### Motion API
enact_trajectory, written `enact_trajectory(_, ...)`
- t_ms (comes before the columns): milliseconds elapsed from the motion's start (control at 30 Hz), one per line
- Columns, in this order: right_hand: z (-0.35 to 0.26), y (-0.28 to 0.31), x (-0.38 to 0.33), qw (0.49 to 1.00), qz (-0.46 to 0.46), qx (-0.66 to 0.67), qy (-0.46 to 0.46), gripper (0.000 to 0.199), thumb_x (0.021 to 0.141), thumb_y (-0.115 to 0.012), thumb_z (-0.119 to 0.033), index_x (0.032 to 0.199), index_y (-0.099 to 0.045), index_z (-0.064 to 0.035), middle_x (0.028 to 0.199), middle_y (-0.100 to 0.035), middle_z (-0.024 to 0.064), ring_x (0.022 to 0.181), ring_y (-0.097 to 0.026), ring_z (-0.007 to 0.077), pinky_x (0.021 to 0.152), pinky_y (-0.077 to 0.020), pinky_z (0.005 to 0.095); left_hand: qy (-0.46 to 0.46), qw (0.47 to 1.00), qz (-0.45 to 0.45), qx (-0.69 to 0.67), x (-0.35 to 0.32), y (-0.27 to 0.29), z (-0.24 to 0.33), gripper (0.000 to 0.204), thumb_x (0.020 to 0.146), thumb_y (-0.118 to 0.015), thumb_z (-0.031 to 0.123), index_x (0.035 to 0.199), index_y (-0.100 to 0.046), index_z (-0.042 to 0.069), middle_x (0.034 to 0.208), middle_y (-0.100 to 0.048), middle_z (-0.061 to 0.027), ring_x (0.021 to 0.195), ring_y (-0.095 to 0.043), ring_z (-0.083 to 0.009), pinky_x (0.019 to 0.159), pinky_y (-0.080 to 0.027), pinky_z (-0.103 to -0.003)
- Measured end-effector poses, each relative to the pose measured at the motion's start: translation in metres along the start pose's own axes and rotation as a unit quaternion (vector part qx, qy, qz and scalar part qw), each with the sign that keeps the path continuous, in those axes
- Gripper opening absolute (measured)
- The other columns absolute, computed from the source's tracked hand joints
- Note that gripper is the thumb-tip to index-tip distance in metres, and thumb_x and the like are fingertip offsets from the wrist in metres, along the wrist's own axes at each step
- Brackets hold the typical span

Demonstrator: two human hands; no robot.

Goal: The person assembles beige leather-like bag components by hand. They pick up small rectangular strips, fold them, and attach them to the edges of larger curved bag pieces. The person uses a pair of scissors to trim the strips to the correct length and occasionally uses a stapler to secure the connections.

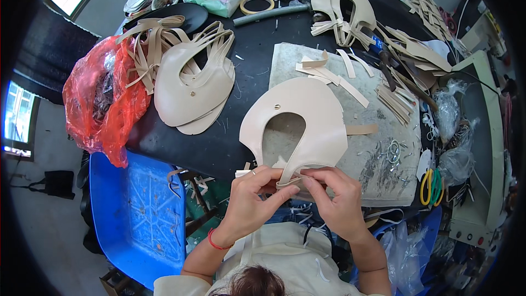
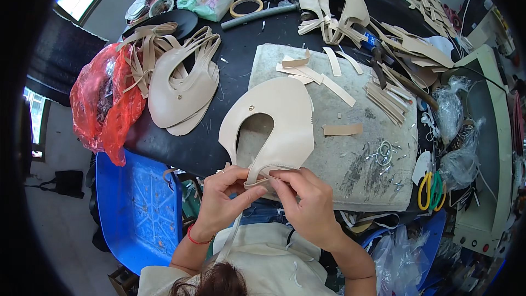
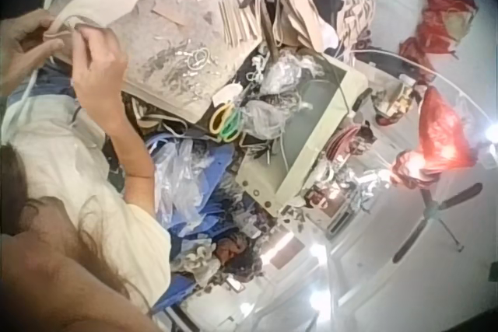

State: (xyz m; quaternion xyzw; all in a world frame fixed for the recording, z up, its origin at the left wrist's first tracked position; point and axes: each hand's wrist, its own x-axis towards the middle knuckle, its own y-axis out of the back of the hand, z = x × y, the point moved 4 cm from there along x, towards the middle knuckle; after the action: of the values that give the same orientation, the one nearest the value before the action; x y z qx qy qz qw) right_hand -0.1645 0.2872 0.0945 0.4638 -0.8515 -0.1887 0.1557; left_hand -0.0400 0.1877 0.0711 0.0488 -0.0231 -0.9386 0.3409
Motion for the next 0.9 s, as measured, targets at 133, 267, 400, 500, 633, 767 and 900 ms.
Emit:
enact_trajectory(133,-0.006,0.0,0.002,0.999,-0.02,0.015,-0.044,0.013,0.082,-0.063,-0.004,0.092,-0.067,0.0022,0.083,-0.067,0.0145,0.068,-0.064,0.0175,0.06,-0.0495,0.0271,-0.035,0.998,0.024,0.053,0.0,0.0,0.004,0.014,0.08,-0.069,0.006,0.091,-0.066,-0.001,0.08,-0.06,-0.0048,0.067,-0.055,-0.0059,0.056,-0.046,-0.018)
enact_trajectory(267,-0.006,0.0,0.001,0.999,-0.021,0.019,-0.045,0.012,0.083,-0.063,-0.006,0.092,-0.067,0.001,0.077,-0.064,0.0149,0.058,-0.061,0.0201,0.054,-0.047,0.0295,-0.036,0.991,0.004,0.129,0.001,0.0,0.014,0.011,0.083,-0.066,0.01,0.088,-0.065,0.0,0.074,-0.059,-0.003,0.065,-0.053,-0.0054,0.056,-0.045,-0.018)
enact_trajectory(400,-0.003,-0.002,0.0,0.998,-0.035,0.026,-0.054,0.012,0.084,-0.062,-0.007,0.092,-0.067,0.0011,0.077,-0.064,0.0149,0.058,-0.06,0.0194,0.054,-0.0465,0.0288,0.061,0.996,-0.052,0.031,0.0,0.001,0.0,0.015,0.086,-0.063,0.013,0.091,-0.064,-0.001,0.075,-0.06,-0.0021,0.066,-0.053,-0.0056,0.058,-0.046,-0.02)
enact_trajectory(500,-0.001,-0.001,0.0,0.995,-0.05,0.035,-0.074,0.013,0.084,-0.063,-0.008,0.092,-0.067,0.0012,0.077,-0.064,0.0146,0.059,-0.06,0.0181,0.054,-0.046,0.0278,0.137,0.984,-0.094,-0.059,0.001,0.001,-0.003,0.017,0.088,-0.061,0.014,0.093,-0.062,-0.003,0.078,-0.061,-0.0027,0.068,-0.055,-0.0061,0.061,-0.047,-0.02)
enact_trajectory(633,0.0,0.003,0.002,0.993,-0.045,0.064,-0.09,0.015,0.084,-0.064,-0.009,0.094,-0.067,0.0012,0.078,-0.065,0.0132,0.061,-0.06,0.0151,0.055,-0.0461,0.0263,0.092,0.987,-0.086,-0.105,0.0,0.007,-0.005,0.02,0.091,-0.057,0.014,0.097,-0.06,-0.005,0.083,-0.063,-0.0058,0.074,-0.06,-0.0072,0.064,-0.05,-0.02)
enact_trajectory(767,0.004,0.004,0.002,0.987,-0.068,0.132,-0.068,0.018,0.083,-0.066,-0.011,0.095,-0.067,0.0017,0.08,-0.066,0.0104,0.066,-0.06,0.0118,0.059,-0.0471,0.0245,0.089,0.987,-0.054,-0.124,-0.002,0.008,0.001,0.024,0.092,-0.055,0.009,0.108,-0.054,-0.008,0.086,-0.064,-0.0086,0.074,-0.061,-0.0086,0.066,-0.052,-0.021)
enact_trajectory(900,0.01,0.002,0.004,0.965,-0.137,0.162,-0.153,0.019,0.081,-0.067,-0.011,0.095,-0.067,0.0019,0.083,-0.066,0.0091,0.07,-0.06,0.0101,0.062,-0.0479,0.0235,0.096,0.988,-0.062,-0.108,-0.005,0.008,0.003,0.023,0.092,-0.054,0.007,0.109,-0.051,-0.007,0.088,-0.063,-0.0093,0.077,-0.061,-0.0098,0.069,-0.051,-0.022)
